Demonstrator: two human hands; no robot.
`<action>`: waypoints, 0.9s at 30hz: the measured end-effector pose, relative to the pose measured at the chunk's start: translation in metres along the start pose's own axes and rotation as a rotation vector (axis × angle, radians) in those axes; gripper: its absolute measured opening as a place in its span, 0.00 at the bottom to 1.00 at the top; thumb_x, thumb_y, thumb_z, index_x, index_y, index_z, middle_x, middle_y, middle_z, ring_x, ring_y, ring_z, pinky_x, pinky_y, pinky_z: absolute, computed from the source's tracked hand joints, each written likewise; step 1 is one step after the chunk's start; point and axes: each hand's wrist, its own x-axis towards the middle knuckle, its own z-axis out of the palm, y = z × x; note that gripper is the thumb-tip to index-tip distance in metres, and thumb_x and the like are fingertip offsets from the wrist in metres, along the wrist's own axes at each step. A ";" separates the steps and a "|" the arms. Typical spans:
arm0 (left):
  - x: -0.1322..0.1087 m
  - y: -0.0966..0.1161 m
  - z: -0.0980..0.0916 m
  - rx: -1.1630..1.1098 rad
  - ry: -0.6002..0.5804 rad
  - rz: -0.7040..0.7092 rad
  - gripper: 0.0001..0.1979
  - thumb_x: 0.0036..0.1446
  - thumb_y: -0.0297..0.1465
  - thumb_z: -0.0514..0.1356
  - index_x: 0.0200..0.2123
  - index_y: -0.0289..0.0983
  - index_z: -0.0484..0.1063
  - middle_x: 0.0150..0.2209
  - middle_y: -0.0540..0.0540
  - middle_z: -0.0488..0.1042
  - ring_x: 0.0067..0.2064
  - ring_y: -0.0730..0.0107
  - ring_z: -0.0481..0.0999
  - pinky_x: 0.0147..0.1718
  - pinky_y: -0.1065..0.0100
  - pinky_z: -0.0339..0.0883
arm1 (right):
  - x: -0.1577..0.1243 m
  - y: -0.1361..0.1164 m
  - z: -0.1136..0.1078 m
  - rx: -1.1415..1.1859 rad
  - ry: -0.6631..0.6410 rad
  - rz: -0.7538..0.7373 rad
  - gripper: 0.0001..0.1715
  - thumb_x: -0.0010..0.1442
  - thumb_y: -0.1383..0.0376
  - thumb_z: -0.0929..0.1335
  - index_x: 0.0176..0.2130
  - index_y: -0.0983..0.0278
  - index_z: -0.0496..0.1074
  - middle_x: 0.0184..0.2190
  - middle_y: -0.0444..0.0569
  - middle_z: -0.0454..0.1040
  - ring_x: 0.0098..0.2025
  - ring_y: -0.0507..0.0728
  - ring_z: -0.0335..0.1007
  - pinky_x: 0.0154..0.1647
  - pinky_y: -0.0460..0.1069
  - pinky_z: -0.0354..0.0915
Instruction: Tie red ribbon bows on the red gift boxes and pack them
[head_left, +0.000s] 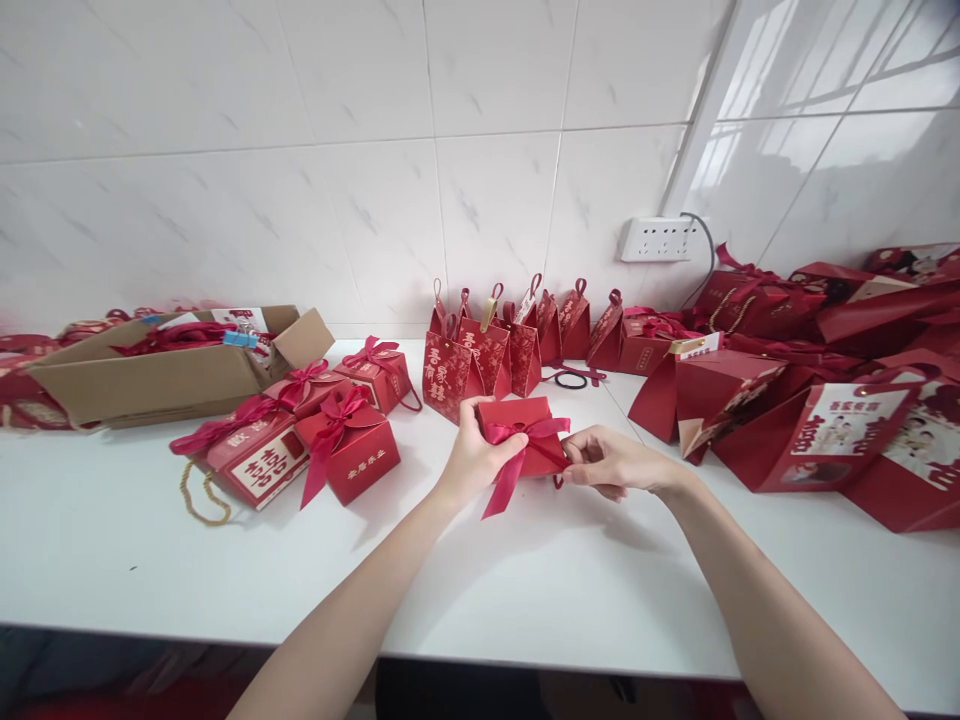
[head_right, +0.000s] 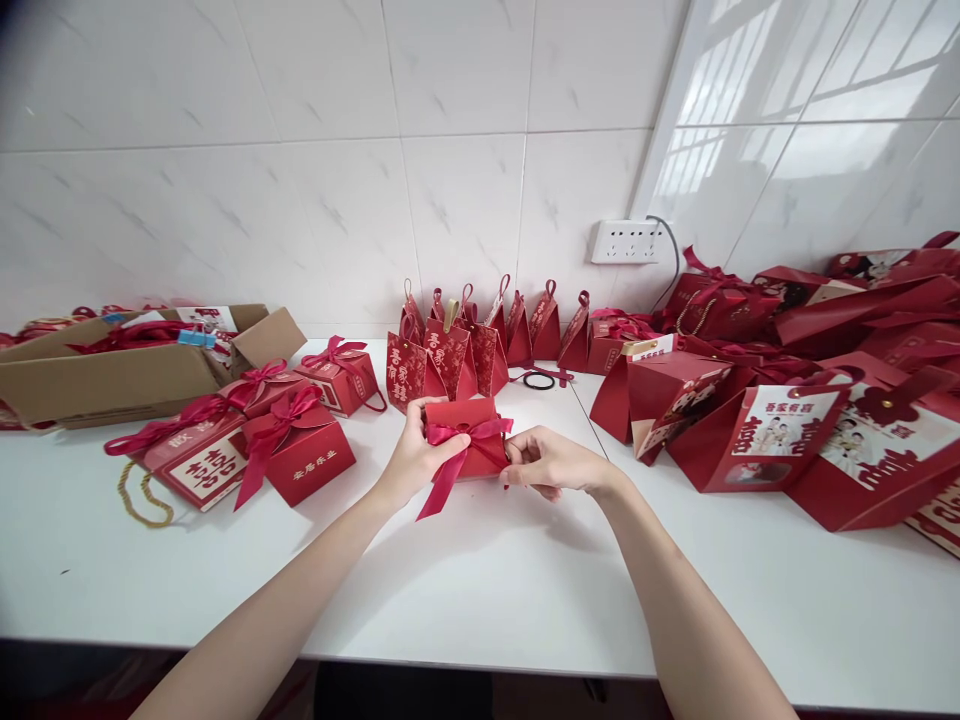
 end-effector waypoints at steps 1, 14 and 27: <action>0.000 0.000 0.000 0.000 0.007 0.006 0.25 0.46 0.32 0.66 0.44 0.41 0.55 0.40 0.49 0.70 0.42 0.65 0.73 0.41 0.63 0.67 | 0.000 0.001 -0.001 -0.006 0.007 -0.008 0.28 0.45 0.49 0.73 0.17 0.63 0.56 0.18 0.42 0.69 0.11 0.43 0.52 0.11 0.43 0.43; -0.003 0.003 0.001 -0.021 -0.038 0.024 0.26 0.46 0.31 0.65 0.44 0.41 0.54 0.40 0.48 0.70 0.43 0.64 0.73 0.44 0.61 0.67 | 0.014 0.016 0.000 0.118 0.384 -0.147 0.30 0.53 0.42 0.66 0.20 0.62 0.58 0.12 0.37 0.57 0.13 0.48 0.55 0.17 0.46 0.52; -0.003 0.002 0.002 -0.036 -0.042 0.024 0.26 0.46 0.31 0.65 0.44 0.41 0.53 0.41 0.47 0.70 0.44 0.63 0.73 0.45 0.60 0.66 | 0.013 0.010 0.006 0.074 0.486 -0.193 0.28 0.52 0.45 0.68 0.19 0.62 0.58 0.10 0.37 0.57 0.12 0.47 0.54 0.20 0.46 0.51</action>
